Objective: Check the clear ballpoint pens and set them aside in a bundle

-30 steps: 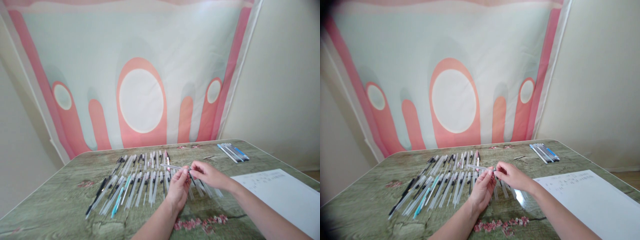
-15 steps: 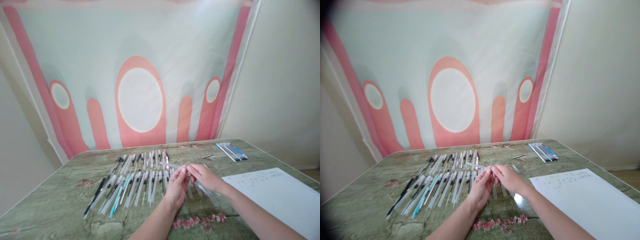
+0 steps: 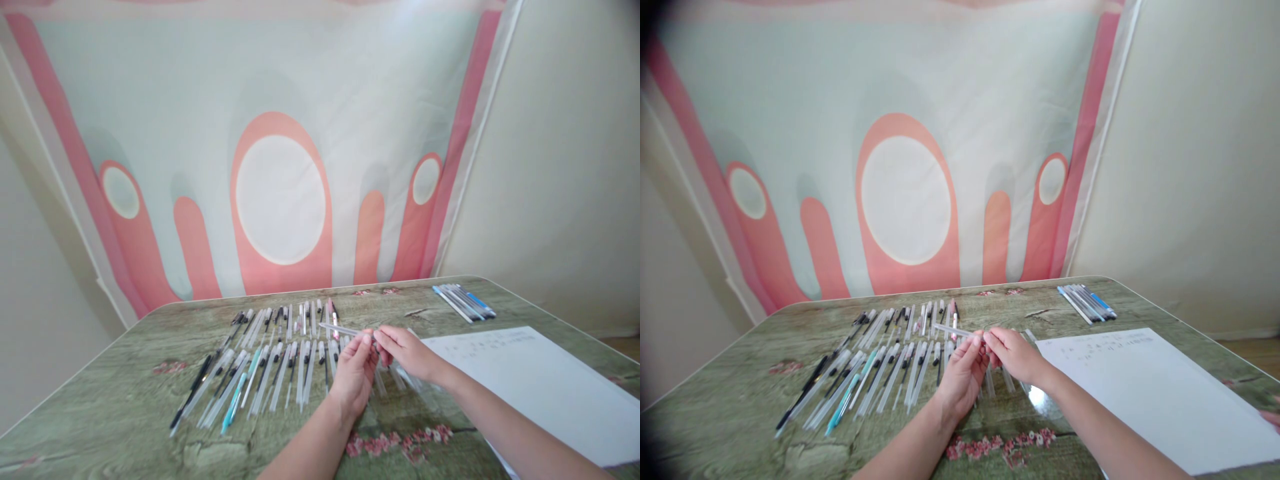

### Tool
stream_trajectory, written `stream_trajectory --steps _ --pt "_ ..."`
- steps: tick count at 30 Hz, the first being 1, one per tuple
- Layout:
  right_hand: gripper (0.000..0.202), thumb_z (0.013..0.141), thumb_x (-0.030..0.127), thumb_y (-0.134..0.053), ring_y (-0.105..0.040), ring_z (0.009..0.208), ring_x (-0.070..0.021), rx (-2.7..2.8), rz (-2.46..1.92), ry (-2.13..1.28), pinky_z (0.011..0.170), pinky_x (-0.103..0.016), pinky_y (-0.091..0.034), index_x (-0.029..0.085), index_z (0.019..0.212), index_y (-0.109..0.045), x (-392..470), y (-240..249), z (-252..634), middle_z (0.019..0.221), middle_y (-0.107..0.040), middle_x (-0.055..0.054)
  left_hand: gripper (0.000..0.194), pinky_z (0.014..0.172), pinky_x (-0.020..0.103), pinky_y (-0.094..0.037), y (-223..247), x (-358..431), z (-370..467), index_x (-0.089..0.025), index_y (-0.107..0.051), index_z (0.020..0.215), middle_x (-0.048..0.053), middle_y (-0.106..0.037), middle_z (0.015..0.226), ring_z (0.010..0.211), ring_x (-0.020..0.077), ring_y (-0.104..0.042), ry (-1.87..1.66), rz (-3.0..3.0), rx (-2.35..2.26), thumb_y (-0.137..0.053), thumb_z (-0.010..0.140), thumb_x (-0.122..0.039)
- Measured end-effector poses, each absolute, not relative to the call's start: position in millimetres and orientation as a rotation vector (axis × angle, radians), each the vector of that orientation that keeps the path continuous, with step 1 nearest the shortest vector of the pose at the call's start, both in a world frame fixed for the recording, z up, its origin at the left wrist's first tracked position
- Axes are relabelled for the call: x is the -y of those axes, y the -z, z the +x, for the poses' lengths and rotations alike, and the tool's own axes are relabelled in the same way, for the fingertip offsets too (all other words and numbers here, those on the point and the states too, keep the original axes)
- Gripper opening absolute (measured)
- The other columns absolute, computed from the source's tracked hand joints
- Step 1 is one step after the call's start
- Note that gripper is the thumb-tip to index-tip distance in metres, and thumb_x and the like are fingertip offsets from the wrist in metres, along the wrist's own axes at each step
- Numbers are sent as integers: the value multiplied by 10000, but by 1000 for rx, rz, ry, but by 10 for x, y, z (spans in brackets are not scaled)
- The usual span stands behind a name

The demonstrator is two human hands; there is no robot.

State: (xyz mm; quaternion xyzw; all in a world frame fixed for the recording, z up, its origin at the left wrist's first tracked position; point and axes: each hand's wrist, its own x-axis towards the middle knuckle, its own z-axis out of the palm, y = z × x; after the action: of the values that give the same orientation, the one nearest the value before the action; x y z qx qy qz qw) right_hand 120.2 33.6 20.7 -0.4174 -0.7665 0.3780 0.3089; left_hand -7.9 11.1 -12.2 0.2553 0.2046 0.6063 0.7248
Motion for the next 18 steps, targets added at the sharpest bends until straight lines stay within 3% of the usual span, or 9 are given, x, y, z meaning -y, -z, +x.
stream_trajectory --steps 3,8,18 --pt "406 868 498 -296 -522 523 -121 1945 -1074 -1143 558 -252 -433 183 673 -460 -348 -181 1193 553 -531 14 200 614 215 -408 111 -106 -76 -137 -644 840 12 -593 653 574 81 -519 -1336 602 -425 -639 724 -299" --pt "349 820 513 -407 -528 568 -124 1948 -1078 -1107 571 -255 -443 189 705 -466 -368 -197 1227 619 -531 20 226 683 188 -413 123 -119 -89 -142 -661 834 17 -632 770 636 62 -543 -1364 479 -493 -716 641 -246" --pt "359 861 475 -333 -521 524 -123 1980 -1097 -1065 556 -244 -428 197 663 -446 -332 -213 1187 546 -535 22 222 659 198 -413 139 -129 -92 -132 -660 834 30 -627 758 640 78 -539 -1354 517 -484 -700 660 -265"
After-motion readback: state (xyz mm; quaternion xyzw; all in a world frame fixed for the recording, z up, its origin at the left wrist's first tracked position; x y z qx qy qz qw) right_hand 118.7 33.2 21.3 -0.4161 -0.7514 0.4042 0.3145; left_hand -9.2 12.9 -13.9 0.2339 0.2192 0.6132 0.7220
